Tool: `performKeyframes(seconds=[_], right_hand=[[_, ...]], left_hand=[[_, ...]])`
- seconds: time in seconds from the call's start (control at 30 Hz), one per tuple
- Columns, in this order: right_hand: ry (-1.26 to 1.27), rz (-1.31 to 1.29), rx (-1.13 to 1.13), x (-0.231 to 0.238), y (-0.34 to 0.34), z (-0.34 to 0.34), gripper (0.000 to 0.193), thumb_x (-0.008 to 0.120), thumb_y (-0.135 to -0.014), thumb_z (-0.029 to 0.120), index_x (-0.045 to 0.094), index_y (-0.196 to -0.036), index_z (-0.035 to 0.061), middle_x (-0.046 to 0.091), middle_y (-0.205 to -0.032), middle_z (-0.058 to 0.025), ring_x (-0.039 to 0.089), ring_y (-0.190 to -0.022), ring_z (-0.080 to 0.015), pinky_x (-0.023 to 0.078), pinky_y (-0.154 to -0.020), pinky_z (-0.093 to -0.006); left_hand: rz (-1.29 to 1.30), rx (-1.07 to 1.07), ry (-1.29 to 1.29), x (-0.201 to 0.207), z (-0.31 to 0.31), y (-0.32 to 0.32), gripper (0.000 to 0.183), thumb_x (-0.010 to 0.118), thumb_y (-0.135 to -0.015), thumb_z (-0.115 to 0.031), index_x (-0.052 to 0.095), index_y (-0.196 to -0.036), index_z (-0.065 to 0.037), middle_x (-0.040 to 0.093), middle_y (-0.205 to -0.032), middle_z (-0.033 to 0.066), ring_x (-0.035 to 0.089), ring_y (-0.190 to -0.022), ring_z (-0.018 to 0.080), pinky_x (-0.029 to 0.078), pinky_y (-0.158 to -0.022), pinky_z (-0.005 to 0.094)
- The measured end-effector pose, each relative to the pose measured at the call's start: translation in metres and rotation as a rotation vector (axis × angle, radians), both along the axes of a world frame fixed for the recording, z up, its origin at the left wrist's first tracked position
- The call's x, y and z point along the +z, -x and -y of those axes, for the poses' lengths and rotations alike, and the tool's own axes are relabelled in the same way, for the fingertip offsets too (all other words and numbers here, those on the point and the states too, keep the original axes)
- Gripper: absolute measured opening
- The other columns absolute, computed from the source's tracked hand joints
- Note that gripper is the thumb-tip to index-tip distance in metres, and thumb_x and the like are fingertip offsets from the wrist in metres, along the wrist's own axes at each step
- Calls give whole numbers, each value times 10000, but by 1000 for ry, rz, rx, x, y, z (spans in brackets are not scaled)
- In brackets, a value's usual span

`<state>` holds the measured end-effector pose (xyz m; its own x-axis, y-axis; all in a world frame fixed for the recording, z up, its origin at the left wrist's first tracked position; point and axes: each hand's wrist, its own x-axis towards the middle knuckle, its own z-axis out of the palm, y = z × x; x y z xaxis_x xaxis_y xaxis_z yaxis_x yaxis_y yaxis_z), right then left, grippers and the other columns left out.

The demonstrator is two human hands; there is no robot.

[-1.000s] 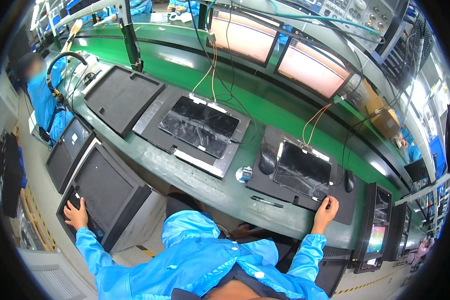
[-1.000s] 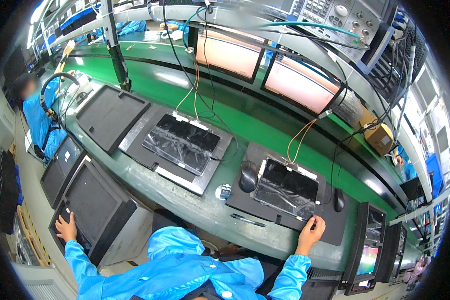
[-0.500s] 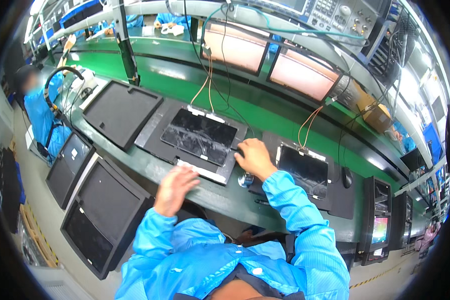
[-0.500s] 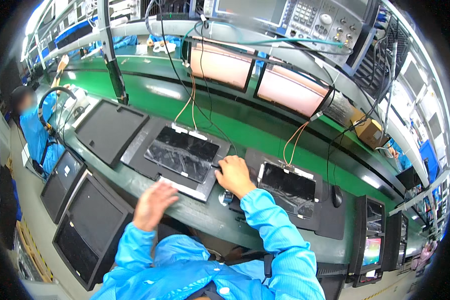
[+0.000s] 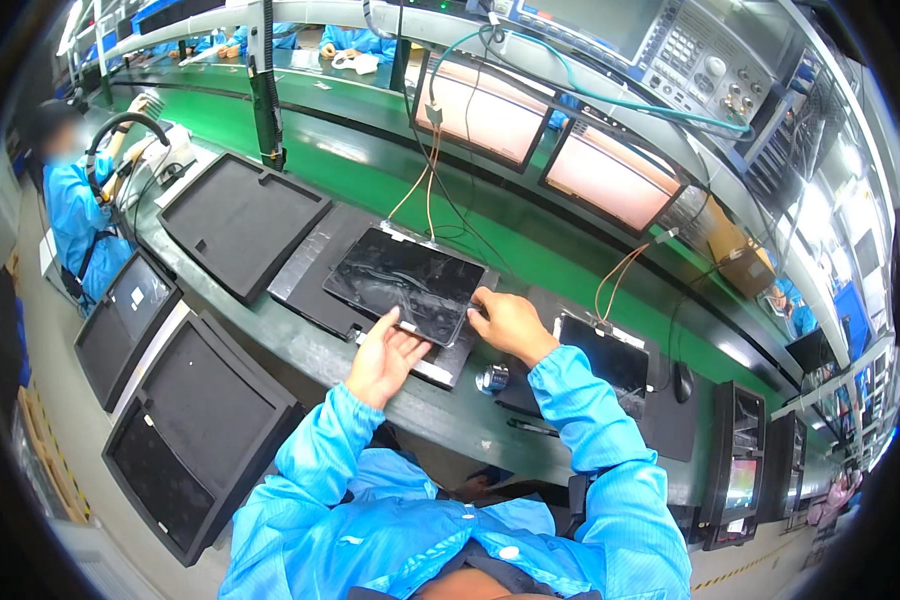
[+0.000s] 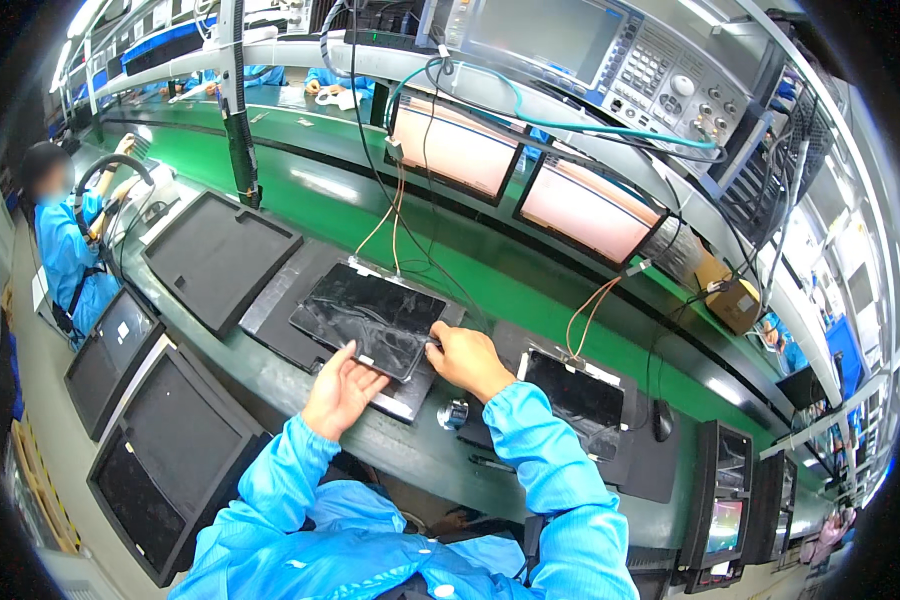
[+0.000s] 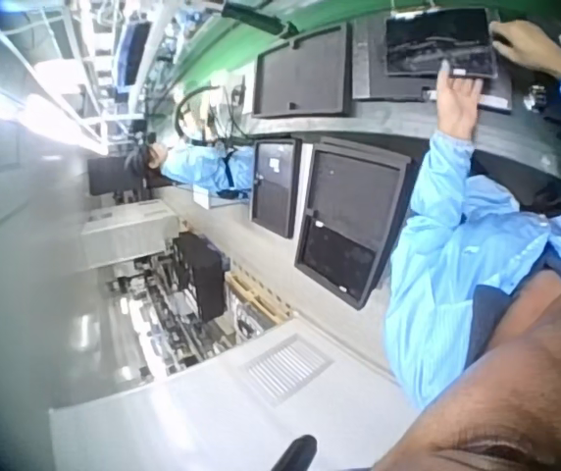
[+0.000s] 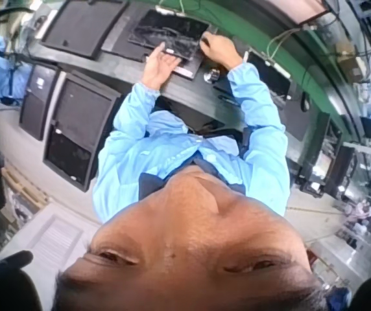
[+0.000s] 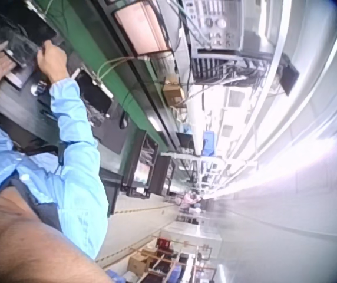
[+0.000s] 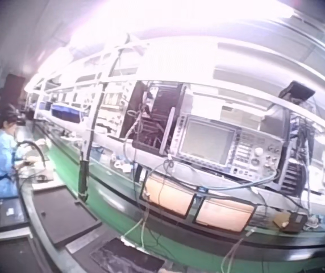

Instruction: Testing and assembling electronic tablets on a factory line.

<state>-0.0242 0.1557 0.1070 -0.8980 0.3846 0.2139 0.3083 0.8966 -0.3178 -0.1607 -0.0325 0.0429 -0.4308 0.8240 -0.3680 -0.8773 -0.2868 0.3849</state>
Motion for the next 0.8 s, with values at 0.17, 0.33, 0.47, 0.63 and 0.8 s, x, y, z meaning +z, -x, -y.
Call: performKeyframes(seconds=[0.17, 0.33, 0.47, 0.63, 0.8], right_hand=[[-53, -84, -16, 19, -21, 26, 446, 701, -862, 419, 663, -1154, 84, 698, -740, -176, 688, -733, -394, 537, -696, -496], [-214, -228, -28, 41, -88, 42, 681, 734, -887, 401, 513, -1431, 57, 514, -1355, -168, 512, -1274, -311, 459, -1002, -427], [731, -556, 46, 32, -130, 71, 645, 636, -986, 210, 343, -1546, 81, 481, -1438, -139, 533, -1285, -255, 463, -1029, -406], [838, -636, -3, -15, -172, 92, 567, 554, -1022, 125, 336, -1540, 52, 434, -1536, -141, 440, -1404, -275, 404, -1115, -417], [892, -843, -254, -51, -241, 105, 596, 543, -1030, 132, 289, -1563, 51, 539, -1428, -110, 530, -1297, -198, 415, -1078, -342]], left_hand=[[-92, 214, -123, -23, -16, 13, 258, 594, -992, -104, 568, -1245, -58, 629, -1242, 85, 633, -1104, 247, 516, -996, 432], [-355, 137, -161, -1, 45, -28, 405, 611, -963, -42, 524, -1358, -43, 620, -1296, 87, 599, -1198, 250, 488, -1022, 441], [-459, -89, -189, -5, 81, -85, 418, 630, -927, 21, 538, -1334, 24, 629, -1301, 111, 614, -1194, 224, 486, -1034, 401], [-483, -412, -128, -27, 92, -141, 406, 634, -922, 47, 570, -1319, -12, 657, -1258, 87, 630, -1152, 203, 487, -1002, 364], [-491, -725, -93, -36, 74, -171, 401, 660, -921, 34, 573, -1310, -15, 660, -1247, 65, 615, -1143, 163, 471, -995, 328]])
